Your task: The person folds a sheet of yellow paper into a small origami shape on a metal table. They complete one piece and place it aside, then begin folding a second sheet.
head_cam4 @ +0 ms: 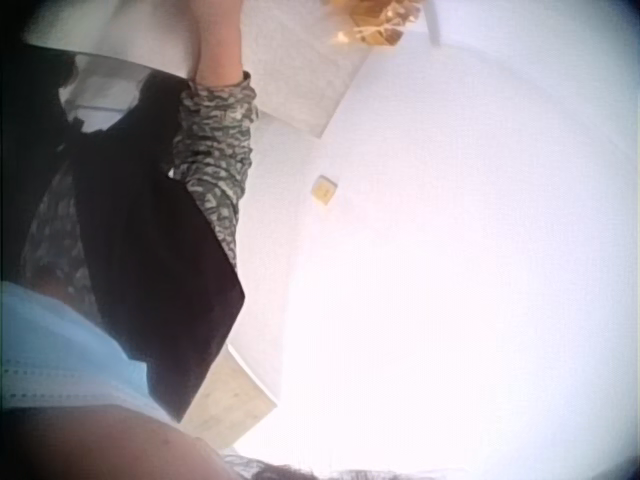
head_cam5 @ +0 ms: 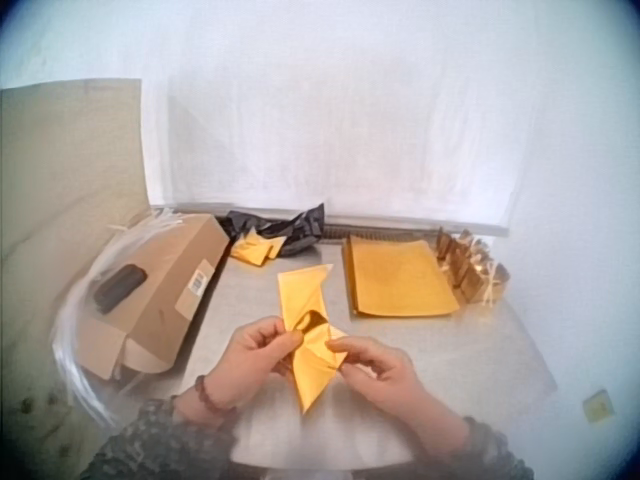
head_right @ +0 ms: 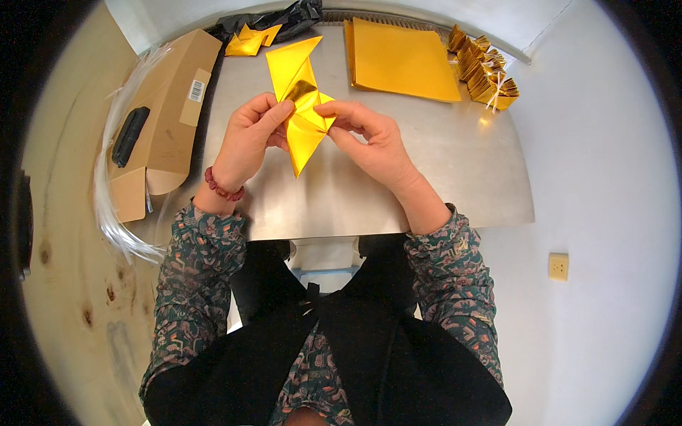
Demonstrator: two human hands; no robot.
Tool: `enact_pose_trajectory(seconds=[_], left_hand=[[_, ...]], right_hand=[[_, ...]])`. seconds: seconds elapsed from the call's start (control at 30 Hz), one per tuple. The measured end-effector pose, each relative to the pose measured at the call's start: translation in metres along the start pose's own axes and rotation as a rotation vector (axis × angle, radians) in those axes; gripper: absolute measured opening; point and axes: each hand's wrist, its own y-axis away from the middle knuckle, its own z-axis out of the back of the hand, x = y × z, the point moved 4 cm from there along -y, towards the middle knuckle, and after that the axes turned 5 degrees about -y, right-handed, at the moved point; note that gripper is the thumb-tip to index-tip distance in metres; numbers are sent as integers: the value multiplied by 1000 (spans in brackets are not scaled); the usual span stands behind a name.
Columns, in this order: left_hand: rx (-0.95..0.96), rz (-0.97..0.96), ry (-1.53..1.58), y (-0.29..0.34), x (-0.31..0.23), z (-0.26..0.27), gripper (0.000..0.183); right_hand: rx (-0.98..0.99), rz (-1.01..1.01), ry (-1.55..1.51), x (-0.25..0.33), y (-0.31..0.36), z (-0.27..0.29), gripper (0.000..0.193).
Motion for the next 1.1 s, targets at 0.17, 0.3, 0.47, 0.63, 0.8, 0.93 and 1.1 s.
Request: enact_pose_trajectory(seconds=[0.17, 0.3, 0.47, 0.63, 0.8, 0.93, 1.1], left_hand=[[18, -16, -17, 3, -2, -4, 18], [45, -29, -29, 3, -4, -7, 18], [-10, -63, -40, 9, -11, -13, 20], [15, -251, -130, 17, -15, -17, 23], [66, -259, -238, 15, -7, -16, 19], [38, -287, -216, 14, -3, -16, 12], [43, -271, -107, 11, 3, -17, 8]], right_hand=[[-24, 32, 90, 2, 3, 5, 27], [-13, 74, 154, 3, 2, 6, 27], [-44, 141, 163, 2, 3, 9, 25], [-111, 118, 31, -1, 3, 15, 22], [-104, 127, 58, 0, 4, 14, 21], [-97, 123, 57, -1, 4, 13, 17], [-105, 34, -89, -6, 4, 10, 11]])
